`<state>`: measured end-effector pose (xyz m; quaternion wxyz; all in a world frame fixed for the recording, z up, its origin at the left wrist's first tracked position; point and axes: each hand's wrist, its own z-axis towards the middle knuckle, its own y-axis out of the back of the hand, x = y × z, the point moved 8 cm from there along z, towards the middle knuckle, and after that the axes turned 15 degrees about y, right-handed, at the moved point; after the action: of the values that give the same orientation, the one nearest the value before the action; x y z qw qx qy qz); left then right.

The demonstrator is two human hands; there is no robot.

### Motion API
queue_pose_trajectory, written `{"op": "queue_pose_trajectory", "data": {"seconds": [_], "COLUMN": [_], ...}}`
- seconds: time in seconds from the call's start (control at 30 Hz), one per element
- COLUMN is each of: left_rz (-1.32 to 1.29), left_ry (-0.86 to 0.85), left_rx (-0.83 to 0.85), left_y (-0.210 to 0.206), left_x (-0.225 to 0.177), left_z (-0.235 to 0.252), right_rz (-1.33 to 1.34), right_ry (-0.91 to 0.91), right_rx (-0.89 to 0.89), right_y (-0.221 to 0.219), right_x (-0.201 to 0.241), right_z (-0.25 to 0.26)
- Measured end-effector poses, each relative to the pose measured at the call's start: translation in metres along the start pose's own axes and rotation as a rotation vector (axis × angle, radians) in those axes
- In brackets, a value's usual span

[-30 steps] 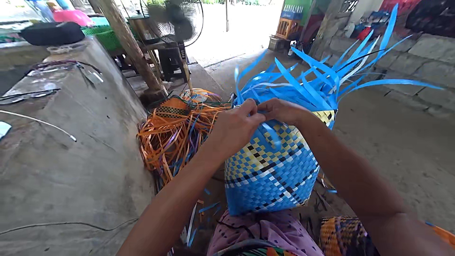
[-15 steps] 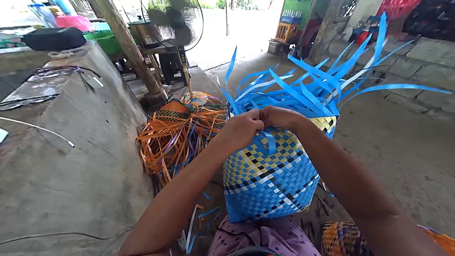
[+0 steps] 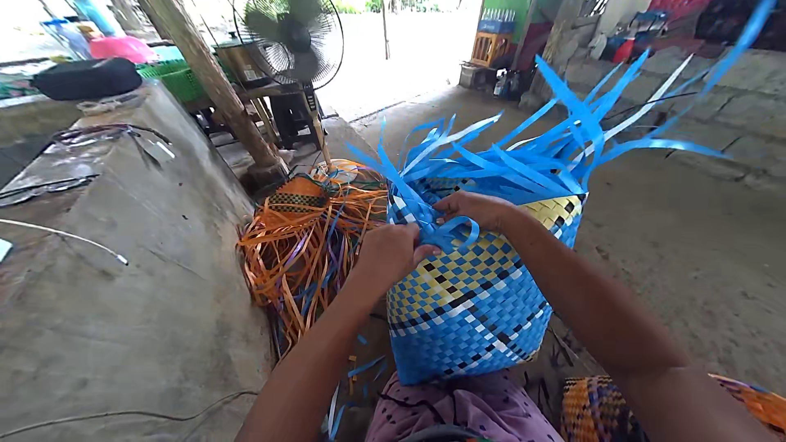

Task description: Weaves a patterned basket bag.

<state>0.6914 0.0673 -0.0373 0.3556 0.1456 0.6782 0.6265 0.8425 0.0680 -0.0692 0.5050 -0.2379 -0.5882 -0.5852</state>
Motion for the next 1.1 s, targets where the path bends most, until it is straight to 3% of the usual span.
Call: {"op": "queue_pose_trajectory", "data": {"seconds": [0.13, 0.27, 0.33, 0.5, 0.67, 0.8, 1.0, 1.1], "left_rz": [-0.294, -0.335, -0.354, -0.429, -0.367, -0.311, -0.322, -0.286], "left_ry": [-0.090, -0.053, -0.034, -0.047, -0.044, -0.058, -0.345, -0.448], "left_rx": [0.008, 0.031, 0.003, -0.130, -0.165, -0.095, -0.134, -0.163], "left_y": [-0.025, -0.051, -0.056, -0.040, -0.032, -0.026, 0.016, 0.031], "left_x": [0.031, 0.103, 0.130, 0.151, 0.156, 0.130, 0.029, -0.001], "left_z": [-0.008, -0.031, -0.042, -0.070, -0.065, -0.041, -0.014, -0.011], "right_rz": [-0.132, -0.066, -0.082, -0.362, -0.290, -0.162, -0.199, -0.263], "right_ry": [0.056, 0.105, 0.060, 0.136, 0.021, -0.064, -0.185, -0.245], "right_rx": [-0.001, -0.033, 0.041, -0.132, 0.013, 0.035, 0.102, 0.115], "right_y": [0.001, 0.013, 0.003, 0.018, 0.018, 0.003, -0.007, -0.007], "right_x": [0.020, 0.001, 0.007, -0.021, -0.005, -0.014, -0.004, 0.005], "right_z": [-0.002, -0.015, -0.011, 0.008, 0.010, -0.002, -0.003, -0.007]}}
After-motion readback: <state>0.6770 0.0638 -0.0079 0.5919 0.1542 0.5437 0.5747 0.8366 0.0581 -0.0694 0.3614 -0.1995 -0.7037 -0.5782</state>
